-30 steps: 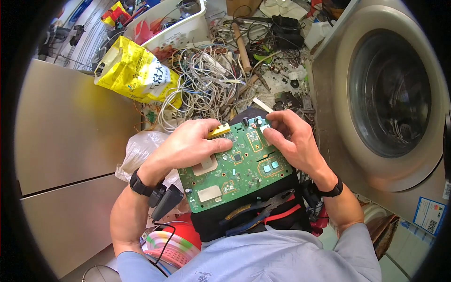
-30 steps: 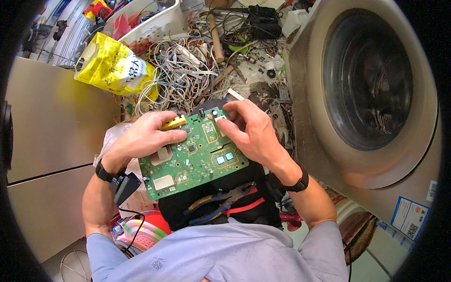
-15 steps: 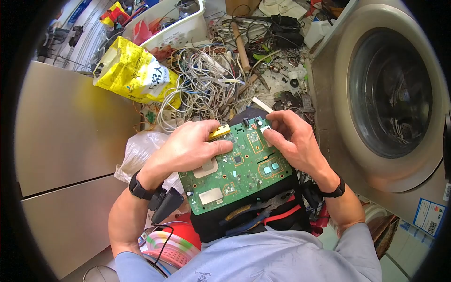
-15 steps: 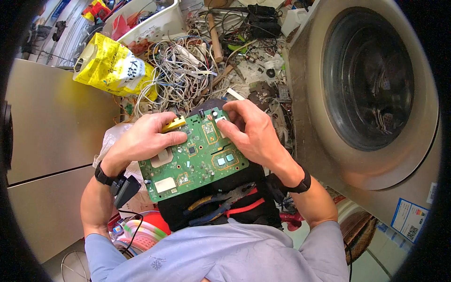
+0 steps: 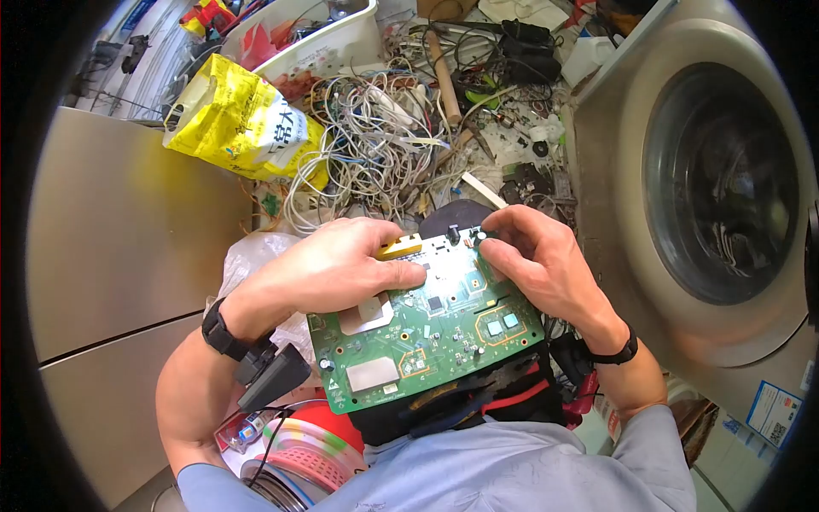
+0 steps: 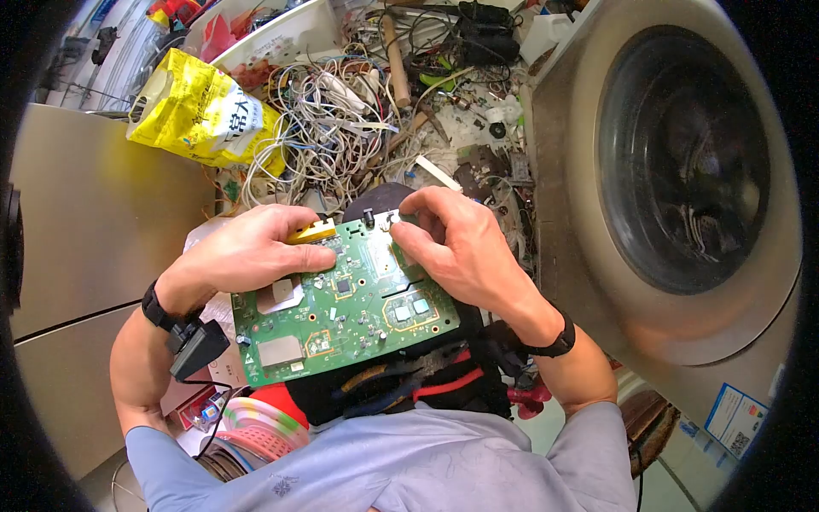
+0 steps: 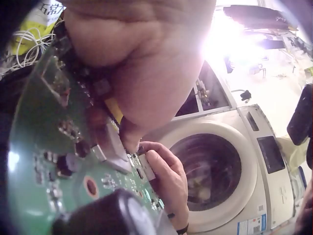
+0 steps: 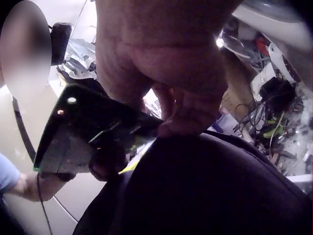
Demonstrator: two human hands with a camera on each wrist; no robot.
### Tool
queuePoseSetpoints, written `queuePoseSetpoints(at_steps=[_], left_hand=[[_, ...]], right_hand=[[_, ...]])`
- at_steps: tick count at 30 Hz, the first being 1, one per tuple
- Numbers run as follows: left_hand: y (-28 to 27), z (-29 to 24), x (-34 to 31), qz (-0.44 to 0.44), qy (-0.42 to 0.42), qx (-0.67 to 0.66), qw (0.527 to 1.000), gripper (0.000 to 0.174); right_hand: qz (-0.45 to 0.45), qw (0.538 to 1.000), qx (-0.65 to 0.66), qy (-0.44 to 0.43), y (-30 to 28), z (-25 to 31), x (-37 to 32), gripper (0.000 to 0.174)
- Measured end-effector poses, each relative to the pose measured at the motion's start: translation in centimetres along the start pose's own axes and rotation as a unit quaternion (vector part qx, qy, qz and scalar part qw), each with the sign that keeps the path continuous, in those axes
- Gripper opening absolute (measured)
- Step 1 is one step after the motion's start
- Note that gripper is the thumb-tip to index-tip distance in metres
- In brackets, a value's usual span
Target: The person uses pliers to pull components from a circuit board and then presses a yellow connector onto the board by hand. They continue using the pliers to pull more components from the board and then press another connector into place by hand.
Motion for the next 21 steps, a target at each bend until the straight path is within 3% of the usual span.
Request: queuePoseSetpoints(at_steps=[4, 8, 13, 18, 21], left_hand=[[-0.6, 0.0, 0.3, 0.042, -0.034, -0.026, 0.998, 0.035], [-0.5, 0.1, 0.5, 0.026, -0.026, 0.005, 0.999, 0.035], [0.6, 1.1, 0.6, -0.09, 0.091, 0.084, 0.988, 0.034], [2.7, 1.0, -0.6, -0.186, 0.119, 0.165, 0.961, 0.036], [3.2, 1.0, -1.0, -0.193, 0.119, 0.181, 0.957, 0.036]], right_hand=[[0.01, 1.0, -0.005, 0.021, -0.2, 0.7, 0.5, 0.029], [0.019, 0.999, 0.014, 0.043, -0.3, 0.9, 0.9, 0.028], [0.023, 0.999, 0.011, 0.046, -0.1, 0.9, 0.7, 0.028], [0.013, 0.995, -0.092, -0.02, 0.4, 1.8, 0.2, 0.029], [0.002, 0.991, -0.123, -0.055, 0.9, 1.7, 0.0, 0.029]])
Point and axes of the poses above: each hand's wrist, its own x-axis towards the middle knuckle, its own y-axis out of the palm, z = x × y, the point moved 1 cm from there along x, towards the middle knuckle, and after that the axes turned 11 degrees about -y, right-handed, at the moved point
